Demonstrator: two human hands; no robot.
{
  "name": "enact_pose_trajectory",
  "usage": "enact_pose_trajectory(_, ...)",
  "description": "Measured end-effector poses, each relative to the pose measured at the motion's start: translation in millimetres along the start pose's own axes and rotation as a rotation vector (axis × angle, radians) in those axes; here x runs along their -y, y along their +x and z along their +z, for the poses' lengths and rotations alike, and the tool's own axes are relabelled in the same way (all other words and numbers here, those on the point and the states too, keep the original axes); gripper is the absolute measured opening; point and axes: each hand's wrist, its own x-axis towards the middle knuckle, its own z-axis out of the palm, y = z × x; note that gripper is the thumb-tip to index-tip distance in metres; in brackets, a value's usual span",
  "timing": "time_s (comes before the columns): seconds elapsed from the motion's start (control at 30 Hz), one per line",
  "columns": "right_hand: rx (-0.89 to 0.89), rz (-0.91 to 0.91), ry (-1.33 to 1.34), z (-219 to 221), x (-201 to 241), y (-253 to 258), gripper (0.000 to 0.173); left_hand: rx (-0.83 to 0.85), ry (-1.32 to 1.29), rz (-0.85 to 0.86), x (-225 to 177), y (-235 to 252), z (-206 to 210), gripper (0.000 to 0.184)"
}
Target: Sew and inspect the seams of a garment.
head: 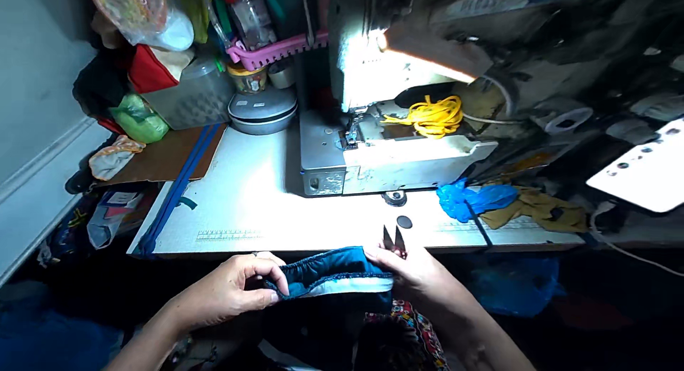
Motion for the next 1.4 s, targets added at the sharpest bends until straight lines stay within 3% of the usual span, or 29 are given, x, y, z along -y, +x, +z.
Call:
enact_pose_trajectory(0.13,0.015,0.081,0.123,-4,4,5,0.011,0.076,-0.08,-0.008,-5,7,-5,0.004)
enact_pose_trajectory(0.23,0.1,0.06,0.156,-5,7,5,0.005,0.133,-0.05,-0.051,-5,16,-2,0.014)
enact_pose_trajectory(0.3,0.133,0.02,0.16,-5,10,6,0.004,0.029,-0.028,-0.081,-7,25,4,0.024)
enact_pose_trajectory(0.43,0.111,-0.03,0.17,-14,17,12,0.011,-0.292,-0.16,-0.006,-14,40,6,0.025)
enact_pose_trajectory(0.57,0.089,-0.031,0.139,-21,26,15,0.02,-0.351,-0.379,-0.037,-20,49,6,0.04)
enact_pose_trajectory(0.67,0.063,-0.054,0.137,-23,31,15,0.019,-0.316,-0.485,-0.04,-24,53,6,0.039)
enact_pose_trajectory(0.8,0.163,-0.139,-0.201,-25,37,13,0.012,-0.361,-0.227,-0.065,-37,54,6,0.014)
enact_pose_trajectory(0.97,0.276,-0.088,-0.65,-26,47,6,0.016,-0.365,-0.077,-0.04,-47,56,10,0.01)
enact_pose_trajectory(1.07,0.23,-0.116,-0.62,-23,52,2,0.018,-0.327,-0.092,-0.002,-42,59,12,0.015)
enact_pose_trajectory(1.23,0.143,-0.234,-0.204,-14,42,-3,0.013,-0.326,-0.244,0.135,-36,63,16,0.023)
enact_pose_trajectory(1.4,0.102,-0.57,-0.397,-6,36,-5,0.028,-0.248,-0.043,0.238,-41,59,16,0.031)
